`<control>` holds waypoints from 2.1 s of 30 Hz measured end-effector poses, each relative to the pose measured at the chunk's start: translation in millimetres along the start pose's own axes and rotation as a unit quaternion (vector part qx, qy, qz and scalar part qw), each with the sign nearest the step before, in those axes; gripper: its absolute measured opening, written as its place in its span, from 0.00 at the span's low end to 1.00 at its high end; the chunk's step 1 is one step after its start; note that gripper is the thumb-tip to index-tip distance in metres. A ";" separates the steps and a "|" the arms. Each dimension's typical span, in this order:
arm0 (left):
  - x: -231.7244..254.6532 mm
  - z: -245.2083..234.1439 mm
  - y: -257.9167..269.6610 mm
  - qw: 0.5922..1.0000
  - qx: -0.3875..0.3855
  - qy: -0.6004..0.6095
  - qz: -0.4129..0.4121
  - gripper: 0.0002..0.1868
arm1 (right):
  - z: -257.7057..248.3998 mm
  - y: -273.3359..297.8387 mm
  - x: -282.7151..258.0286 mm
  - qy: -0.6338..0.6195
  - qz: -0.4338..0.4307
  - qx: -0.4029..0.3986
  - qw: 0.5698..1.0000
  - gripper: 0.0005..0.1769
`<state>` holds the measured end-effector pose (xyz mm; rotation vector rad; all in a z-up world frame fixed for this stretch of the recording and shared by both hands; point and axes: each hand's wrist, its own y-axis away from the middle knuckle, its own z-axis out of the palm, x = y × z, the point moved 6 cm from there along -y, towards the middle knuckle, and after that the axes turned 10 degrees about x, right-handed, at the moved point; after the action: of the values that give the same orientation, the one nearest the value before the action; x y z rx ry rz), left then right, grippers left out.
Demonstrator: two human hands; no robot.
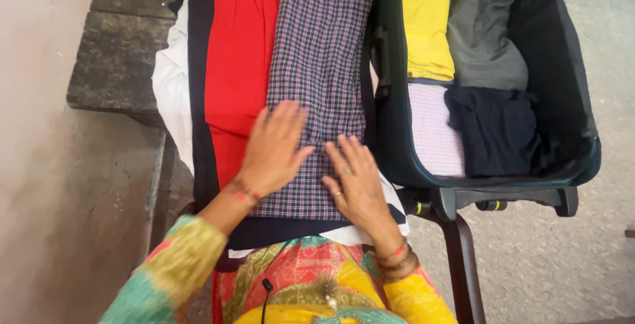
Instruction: The person folds a pair of grey trousers and a pair of black athletic pants on a wooden surface. After folding each item, they place it into an open suitcase that already contains other folded garments.
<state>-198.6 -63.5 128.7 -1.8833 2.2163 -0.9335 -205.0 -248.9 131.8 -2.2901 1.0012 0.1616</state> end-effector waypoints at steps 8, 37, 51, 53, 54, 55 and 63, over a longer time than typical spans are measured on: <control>-51.2 78.9 -48.7 0.995 -0.069 -0.058 -0.034 0.41 | 41.2 13.5 17.5 0.053 -0.017 -0.073 0.996 0.37; -246.3 191.1 -223.2 0.929 0.167 0.063 -0.323 0.31 | 32.9 0.1 17.6 -0.021 0.020 -0.088 0.996 0.37; -255.4 169.6 -287.5 0.957 0.152 0.069 -0.239 0.39 | 88.6 33.4 55.2 -0.042 0.050 -0.160 0.985 0.39; -265.7 170.9 -268.4 0.939 0.160 0.088 -0.290 0.39 | 91.6 34.1 56.8 -0.043 0.052 -0.154 0.986 0.39; -270.2 175.8 -267.8 0.947 0.160 0.104 -0.258 0.39 | 93.2 32.7 57.6 -0.048 0.056 -0.160 0.984 0.39; -276.0 183.0 -264.4 0.953 0.158 0.121 -0.228 0.39 | 91.9 32.2 57.8 -0.054 0.060 -0.169 0.982 0.39; -280.6 205.0 -236.6 0.922 0.159 0.279 -0.215 0.51 | 64.6 1.8 42.6 -0.064 0.070 -0.158 0.983 0.40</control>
<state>163.0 101.9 -7.7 -2.1676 1.7133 -1.9826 -167.8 -238.1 64.8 -2.4514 1.1369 0.5548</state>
